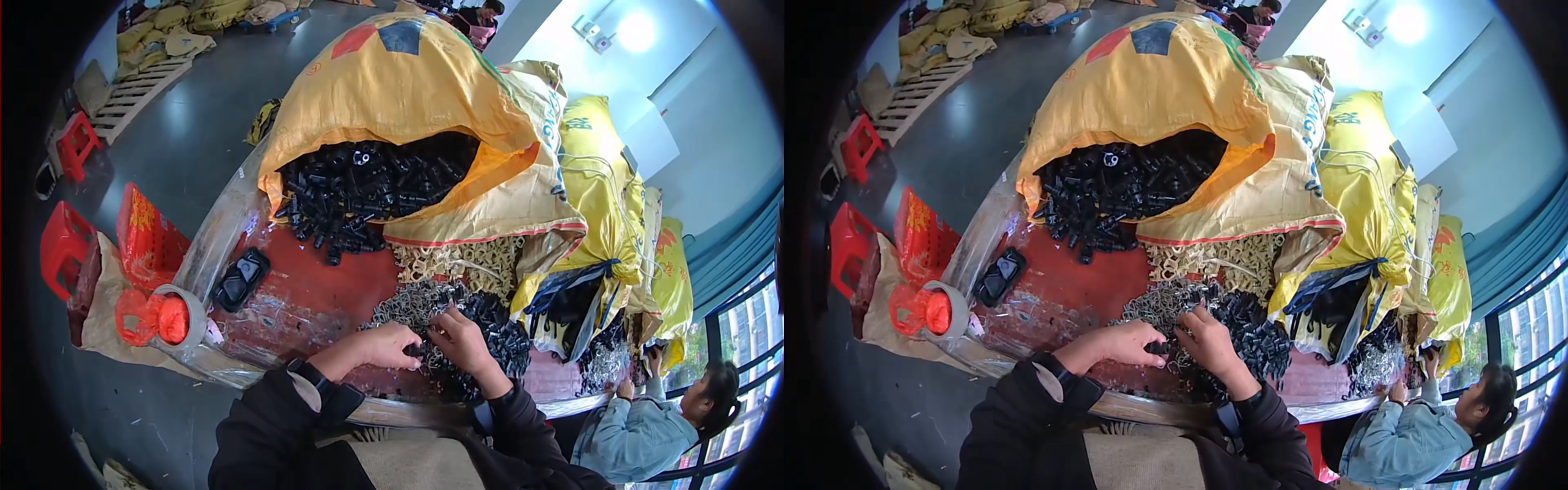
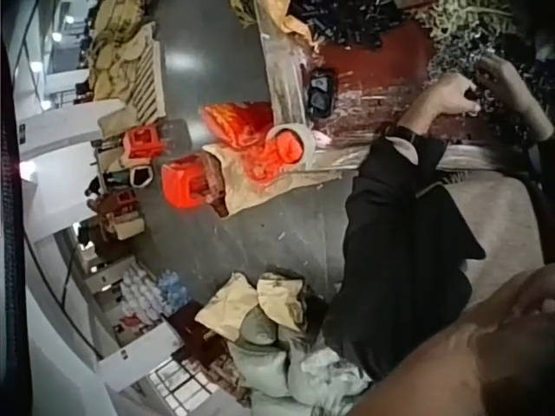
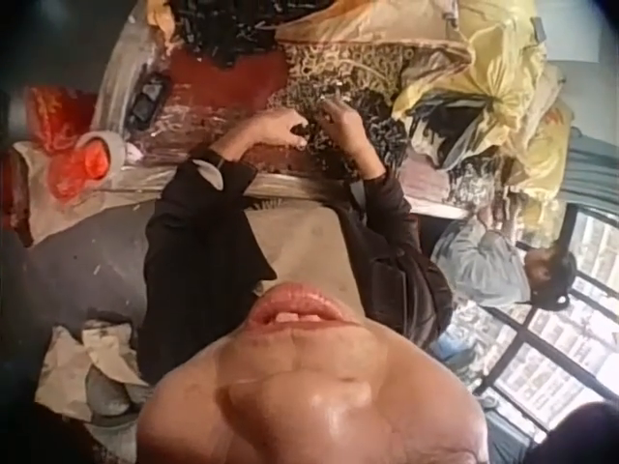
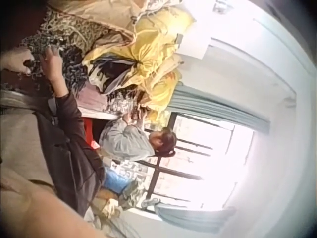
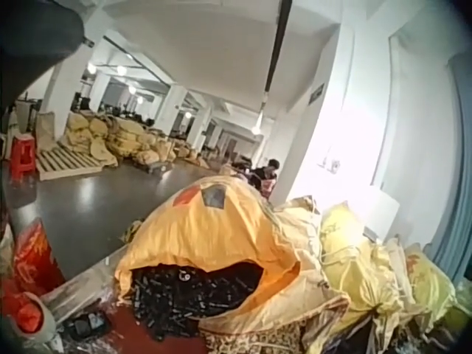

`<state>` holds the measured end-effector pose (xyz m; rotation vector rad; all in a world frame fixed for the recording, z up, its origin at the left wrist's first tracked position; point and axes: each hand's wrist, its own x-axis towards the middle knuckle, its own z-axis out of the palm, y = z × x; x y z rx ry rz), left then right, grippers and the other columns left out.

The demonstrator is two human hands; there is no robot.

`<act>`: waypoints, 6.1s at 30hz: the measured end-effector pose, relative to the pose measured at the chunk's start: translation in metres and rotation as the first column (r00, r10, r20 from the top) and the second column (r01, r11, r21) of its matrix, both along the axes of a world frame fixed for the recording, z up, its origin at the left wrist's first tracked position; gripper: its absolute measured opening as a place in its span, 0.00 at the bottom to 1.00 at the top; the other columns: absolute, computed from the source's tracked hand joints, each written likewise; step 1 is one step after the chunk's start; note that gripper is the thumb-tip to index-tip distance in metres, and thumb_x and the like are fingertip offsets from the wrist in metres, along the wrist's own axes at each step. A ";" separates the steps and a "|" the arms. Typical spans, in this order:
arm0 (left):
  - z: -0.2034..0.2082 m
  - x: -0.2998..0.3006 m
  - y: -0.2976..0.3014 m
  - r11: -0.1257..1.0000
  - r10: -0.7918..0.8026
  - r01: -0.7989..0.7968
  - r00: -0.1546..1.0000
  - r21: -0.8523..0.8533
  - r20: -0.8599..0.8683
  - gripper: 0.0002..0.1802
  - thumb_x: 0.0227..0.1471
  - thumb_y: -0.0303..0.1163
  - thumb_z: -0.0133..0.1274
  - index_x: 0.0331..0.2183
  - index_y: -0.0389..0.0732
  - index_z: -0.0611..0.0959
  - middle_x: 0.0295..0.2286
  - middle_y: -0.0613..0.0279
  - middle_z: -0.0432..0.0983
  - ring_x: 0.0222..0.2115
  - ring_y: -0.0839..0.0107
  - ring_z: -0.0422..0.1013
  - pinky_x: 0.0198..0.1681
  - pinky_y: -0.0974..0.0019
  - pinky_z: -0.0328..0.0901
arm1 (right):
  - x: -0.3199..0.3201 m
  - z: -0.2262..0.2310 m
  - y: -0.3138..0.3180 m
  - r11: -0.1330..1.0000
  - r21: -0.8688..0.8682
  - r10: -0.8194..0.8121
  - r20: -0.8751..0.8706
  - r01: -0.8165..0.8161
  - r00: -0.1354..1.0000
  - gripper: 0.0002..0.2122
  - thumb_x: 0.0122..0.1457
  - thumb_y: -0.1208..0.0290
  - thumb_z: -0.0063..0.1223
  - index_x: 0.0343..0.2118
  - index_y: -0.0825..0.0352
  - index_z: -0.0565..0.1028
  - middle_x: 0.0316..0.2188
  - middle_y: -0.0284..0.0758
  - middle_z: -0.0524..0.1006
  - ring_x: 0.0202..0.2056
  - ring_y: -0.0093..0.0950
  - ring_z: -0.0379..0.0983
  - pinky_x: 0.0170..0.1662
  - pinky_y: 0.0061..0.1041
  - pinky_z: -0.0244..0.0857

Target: Assembling small black plastic components with metal springs and connectors at a factory workstation.

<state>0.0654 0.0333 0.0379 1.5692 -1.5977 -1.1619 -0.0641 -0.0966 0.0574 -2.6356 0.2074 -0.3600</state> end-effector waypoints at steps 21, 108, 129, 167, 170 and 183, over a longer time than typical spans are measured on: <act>-0.021 0.014 0.003 0.836 0.548 -0.446 0.663 -0.318 0.510 0.09 0.28 0.26 0.52 0.20 0.38 0.71 0.22 0.55 0.69 0.24 0.58 0.68 0.26 0.59 0.64 | -0.012 -0.016 0.018 0.992 0.069 0.110 -0.101 -0.103 0.989 0.07 0.42 0.74 0.51 0.26 0.67 0.69 0.20 0.37 0.67 0.23 0.34 0.66 0.25 0.26 0.61; -0.011 0.004 -0.008 0.905 0.280 -0.401 0.811 -0.140 -0.514 0.09 0.38 0.25 0.52 0.28 0.37 0.76 0.21 0.71 0.68 0.20 0.85 0.62 0.24 0.80 0.58 | -0.031 -0.026 0.022 0.216 0.969 -0.384 -0.026 0.117 0.923 0.04 0.50 0.74 0.45 0.23 0.69 0.67 0.16 0.26 0.64 0.14 0.14 0.55 0.17 0.10 0.49; -0.018 -0.012 -0.010 0.877 0.309 -0.392 0.903 -0.279 -0.299 0.06 0.39 0.26 0.53 0.22 0.35 0.74 0.18 0.68 0.69 0.20 0.83 0.62 0.25 0.76 0.59 | -0.026 -0.026 0.039 -0.121 0.992 -0.300 -0.067 0.032 0.951 0.03 0.50 0.75 0.45 0.24 0.69 0.68 0.16 0.27 0.65 0.15 0.14 0.56 0.18 0.11 0.52; -0.019 -0.015 -0.006 0.923 0.272 -0.364 0.847 -0.123 -0.457 0.07 0.40 0.30 0.53 0.21 0.36 0.75 0.14 0.70 0.68 0.16 0.84 0.62 0.19 0.77 0.59 | -0.033 -0.030 0.041 0.106 0.991 -0.221 -0.056 0.081 0.974 0.05 0.52 0.73 0.43 0.24 0.69 0.68 0.15 0.26 0.65 0.15 0.14 0.57 0.18 0.11 0.51; -0.016 -0.013 -0.005 0.914 0.282 -0.381 0.845 -0.141 -0.454 0.08 0.39 0.31 0.53 0.20 0.36 0.75 0.13 0.70 0.68 0.16 0.85 0.61 0.19 0.77 0.59 | -0.031 -0.030 0.041 0.109 0.991 -0.225 -0.051 0.077 0.973 0.06 0.52 0.73 0.42 0.24 0.69 0.68 0.15 0.26 0.65 0.15 0.14 0.57 0.18 0.12 0.51; -0.022 -0.017 -0.008 0.867 0.284 -0.438 0.826 -0.237 -0.486 0.08 0.40 0.31 0.53 0.20 0.36 0.75 0.14 0.71 0.68 0.16 0.86 0.61 0.19 0.77 0.58 | -0.029 -0.026 0.045 0.212 0.975 -0.290 -0.002 0.066 0.957 0.05 0.51 0.74 0.43 0.22 0.67 0.66 0.14 0.26 0.63 0.14 0.14 0.54 0.18 0.13 0.48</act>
